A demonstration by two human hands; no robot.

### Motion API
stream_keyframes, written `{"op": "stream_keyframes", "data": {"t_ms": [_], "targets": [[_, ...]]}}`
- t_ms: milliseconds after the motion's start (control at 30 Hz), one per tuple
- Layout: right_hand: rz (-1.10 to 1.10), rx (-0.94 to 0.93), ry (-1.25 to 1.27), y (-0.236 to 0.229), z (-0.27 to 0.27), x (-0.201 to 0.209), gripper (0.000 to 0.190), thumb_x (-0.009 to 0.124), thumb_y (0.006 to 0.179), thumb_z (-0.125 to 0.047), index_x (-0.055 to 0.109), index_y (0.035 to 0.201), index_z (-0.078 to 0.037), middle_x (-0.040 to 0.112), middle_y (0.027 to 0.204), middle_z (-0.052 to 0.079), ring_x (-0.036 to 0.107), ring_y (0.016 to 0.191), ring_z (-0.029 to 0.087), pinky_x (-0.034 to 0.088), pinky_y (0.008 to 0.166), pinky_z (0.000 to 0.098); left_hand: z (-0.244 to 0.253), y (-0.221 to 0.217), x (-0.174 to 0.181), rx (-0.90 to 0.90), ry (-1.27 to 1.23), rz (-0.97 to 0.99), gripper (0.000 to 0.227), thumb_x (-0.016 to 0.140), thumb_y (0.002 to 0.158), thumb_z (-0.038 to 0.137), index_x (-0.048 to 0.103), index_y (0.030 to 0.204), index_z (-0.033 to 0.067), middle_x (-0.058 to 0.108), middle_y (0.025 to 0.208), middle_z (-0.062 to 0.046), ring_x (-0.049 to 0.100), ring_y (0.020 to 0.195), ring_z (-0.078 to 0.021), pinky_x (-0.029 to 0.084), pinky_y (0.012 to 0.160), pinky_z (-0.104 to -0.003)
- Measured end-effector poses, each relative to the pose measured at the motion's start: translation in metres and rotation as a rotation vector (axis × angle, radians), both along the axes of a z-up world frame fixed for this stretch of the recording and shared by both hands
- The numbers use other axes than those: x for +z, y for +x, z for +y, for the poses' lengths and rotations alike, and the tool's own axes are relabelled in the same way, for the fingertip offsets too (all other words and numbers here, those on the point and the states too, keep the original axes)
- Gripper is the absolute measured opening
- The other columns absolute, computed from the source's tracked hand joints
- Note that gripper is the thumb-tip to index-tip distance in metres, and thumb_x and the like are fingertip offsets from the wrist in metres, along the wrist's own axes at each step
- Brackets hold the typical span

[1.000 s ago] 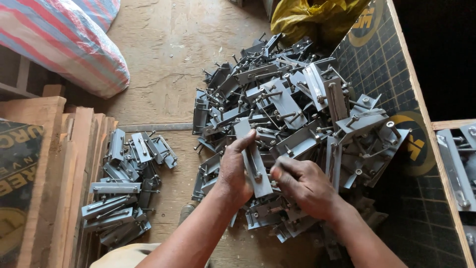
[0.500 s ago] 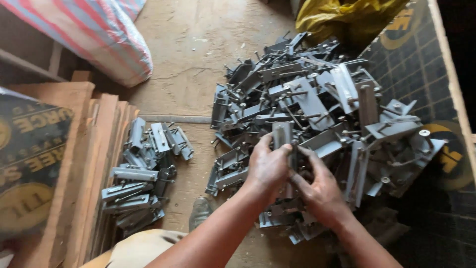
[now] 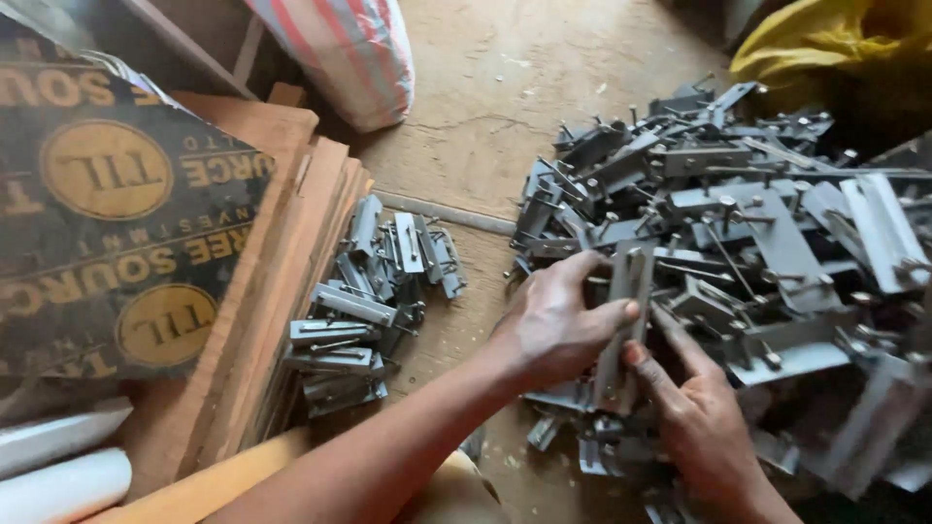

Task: The person sits on the floor and repeatedly picks up metal brackets from a large pile, inserts bolts into them, and places the assembled units into a wooden crate. The person handles the parts by hand without using tools.

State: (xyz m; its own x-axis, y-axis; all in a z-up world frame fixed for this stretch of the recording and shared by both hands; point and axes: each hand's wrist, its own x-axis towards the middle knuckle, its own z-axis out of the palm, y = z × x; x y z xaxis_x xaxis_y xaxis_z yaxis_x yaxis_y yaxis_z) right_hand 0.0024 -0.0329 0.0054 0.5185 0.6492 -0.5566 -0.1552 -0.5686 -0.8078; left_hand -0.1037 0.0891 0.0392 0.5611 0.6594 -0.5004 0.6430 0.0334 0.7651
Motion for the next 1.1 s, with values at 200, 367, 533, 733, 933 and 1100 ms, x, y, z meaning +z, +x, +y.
{"op": "stream_keyframes", "data": {"t_ms": [200, 367, 533, 733, 933, 1100], "targets": [[0.288, 0.181, 0.221, -0.084, 0.089, -0.121, 0.057, 0.065, 0.09, -0.015, 0.057, 0.146, -0.01, 0.074, 0.116, 0.01, 0.057, 0.058, 0.011, 0.051, 0.05, 0.0251, 0.024, -0.118, -0.158, 0.322, 0.29, -0.235, 0.07, 0.066, 0.087, 0.032, 0.049, 0.147, 0.002, 0.054, 0.151, -0.02, 0.054, 0.139, -0.0306, 0.04, 0.115, -0.038], [0.44, 0.261, 0.38, -0.165, 0.171, -0.23, 0.055, 0.065, 0.095, -0.01, 0.052, 0.148, -0.007, 0.071, 0.106, 0.015, 0.071, 0.08, 0.019, 0.062, 0.058, 0.0272, 0.091, -0.191, -0.217, 0.434, 0.441, -0.119, 0.061, 0.07, 0.085, 0.009, 0.054, 0.142, -0.0072, 0.064, 0.125, -0.035, 0.06, 0.12, -0.0518, 0.051, 0.101, -0.056], [0.341, 0.222, 0.367, -0.195, 0.23, -0.289, 0.05, 0.065, 0.096, -0.012, 0.057, 0.145, -0.007, 0.071, 0.1, 0.011, 0.064, 0.072, 0.013, 0.06, 0.055, 0.0234, 0.142, -0.222, -0.294, 0.409, 0.554, 0.004, 0.057, 0.067, 0.093, 0.015, 0.054, 0.144, -0.0048, 0.065, 0.123, -0.029, 0.065, 0.116, -0.0454, 0.052, 0.099, -0.052], [-0.488, 0.92, -0.072, -0.199, 0.226, -0.324, 0.045, 0.057, 0.092, -0.038, 0.063, 0.134, -0.052, 0.045, 0.158, -0.016, 0.061, 0.129, 0.026, 0.054, 0.105, 0.0399, 0.141, -0.232, -0.373, 0.102, 0.746, 0.686, 0.059, 0.063, 0.09, 0.042, 0.062, 0.136, 0.0052, 0.054, 0.134, -0.021, 0.048, 0.131, -0.0407, 0.04, 0.106, -0.053], [-0.419, 0.705, 0.143, -0.186, 0.191, -0.331, 0.028, 0.066, 0.087, -0.029, 0.079, 0.112, -0.03, 0.064, 0.14, -0.005, 0.068, 0.115, 0.034, 0.059, 0.094, 0.0473, 0.128, -0.206, -0.351, 0.128, 0.684, 0.816, 0.07, 0.064, 0.087, 0.046, 0.056, 0.141, 0.002, 0.054, 0.133, -0.022, 0.05, 0.128, -0.0414, 0.043, 0.1, -0.053], [-0.201, 0.535, 0.126, -0.156, 0.125, -0.271, 0.022, 0.066, 0.089, -0.028, 0.079, 0.104, -0.018, 0.078, 0.104, 0.0, 0.074, 0.093, 0.014, 0.06, 0.076, 0.0295, 0.093, -0.174, -0.332, 0.149, 0.705, 0.652, 0.072, 0.057, 0.09, 0.05, 0.049, 0.145, 0.0048, 0.049, 0.138, -0.024, 0.047, 0.127, -0.0413, 0.042, 0.103, -0.056]]}}
